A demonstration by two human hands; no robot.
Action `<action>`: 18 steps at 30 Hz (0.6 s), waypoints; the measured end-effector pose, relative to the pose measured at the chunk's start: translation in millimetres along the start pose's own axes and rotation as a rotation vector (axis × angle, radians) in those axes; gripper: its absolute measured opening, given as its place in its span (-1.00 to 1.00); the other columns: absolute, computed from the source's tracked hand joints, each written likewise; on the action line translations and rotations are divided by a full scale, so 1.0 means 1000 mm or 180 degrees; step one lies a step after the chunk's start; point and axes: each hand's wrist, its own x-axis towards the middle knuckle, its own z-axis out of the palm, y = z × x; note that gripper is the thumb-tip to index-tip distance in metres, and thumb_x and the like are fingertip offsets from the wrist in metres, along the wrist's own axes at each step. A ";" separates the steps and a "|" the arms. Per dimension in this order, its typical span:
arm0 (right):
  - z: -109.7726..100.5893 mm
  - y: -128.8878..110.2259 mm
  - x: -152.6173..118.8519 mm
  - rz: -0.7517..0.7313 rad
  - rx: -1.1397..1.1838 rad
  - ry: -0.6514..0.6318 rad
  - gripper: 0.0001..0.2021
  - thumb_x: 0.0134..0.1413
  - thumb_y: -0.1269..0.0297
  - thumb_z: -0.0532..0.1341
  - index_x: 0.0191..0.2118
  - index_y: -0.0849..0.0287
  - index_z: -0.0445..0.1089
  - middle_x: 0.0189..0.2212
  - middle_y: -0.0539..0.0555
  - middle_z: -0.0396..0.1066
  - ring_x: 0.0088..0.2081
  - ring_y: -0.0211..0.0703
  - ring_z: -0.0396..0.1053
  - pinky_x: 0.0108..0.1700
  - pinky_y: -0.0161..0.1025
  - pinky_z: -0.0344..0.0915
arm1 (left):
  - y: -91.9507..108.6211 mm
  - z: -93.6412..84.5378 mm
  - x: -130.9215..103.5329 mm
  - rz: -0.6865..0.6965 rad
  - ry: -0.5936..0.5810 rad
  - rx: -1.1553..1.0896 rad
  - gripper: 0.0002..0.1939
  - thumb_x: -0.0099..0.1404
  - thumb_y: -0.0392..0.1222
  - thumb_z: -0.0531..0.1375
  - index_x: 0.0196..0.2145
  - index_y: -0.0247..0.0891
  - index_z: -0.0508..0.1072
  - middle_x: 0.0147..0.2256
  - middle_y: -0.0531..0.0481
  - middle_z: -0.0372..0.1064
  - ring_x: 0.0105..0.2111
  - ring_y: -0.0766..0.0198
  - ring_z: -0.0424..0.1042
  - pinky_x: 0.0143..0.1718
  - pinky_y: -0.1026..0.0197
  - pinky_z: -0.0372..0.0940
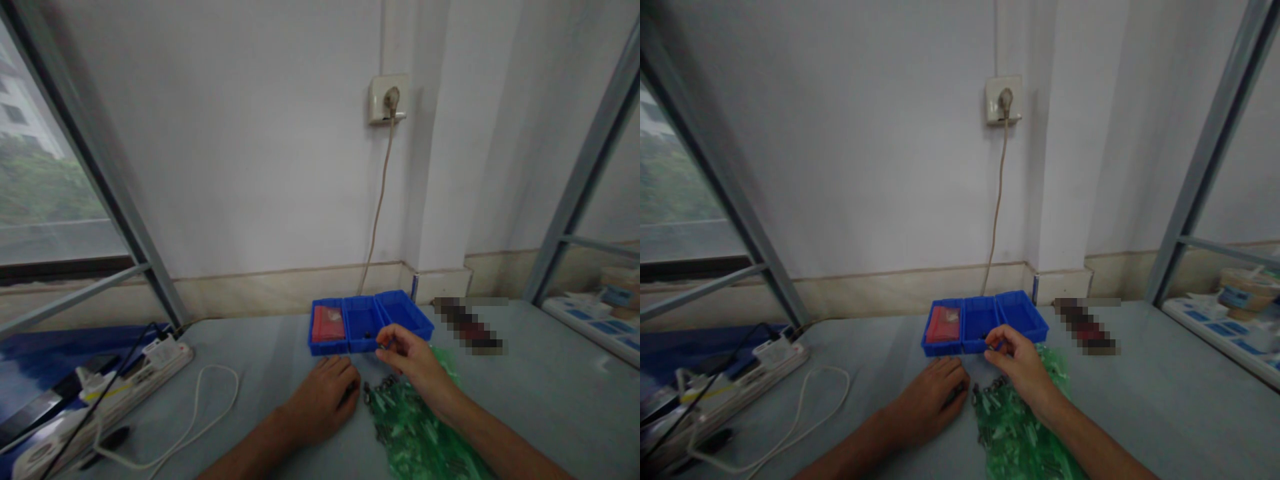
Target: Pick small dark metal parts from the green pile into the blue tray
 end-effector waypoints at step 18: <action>0.000 0.007 0.001 0.0366 0.0641 -0.0109 -0.64 0.17 -0.06 0.32 -0.12 0.14 0.48 -0.46 -0.05 0.39 -0.60 -0.39 0.12 -0.58 -0.40 -0.03 | -0.001 0.002 0.000 0.0020 0.0009 0.0024 -0.91 0.41 -0.34 0.13 -0.18 -0.18 0.30 -0.18 -0.01 0.34 -0.14 0.15 0.32 -0.08 0.15 0.20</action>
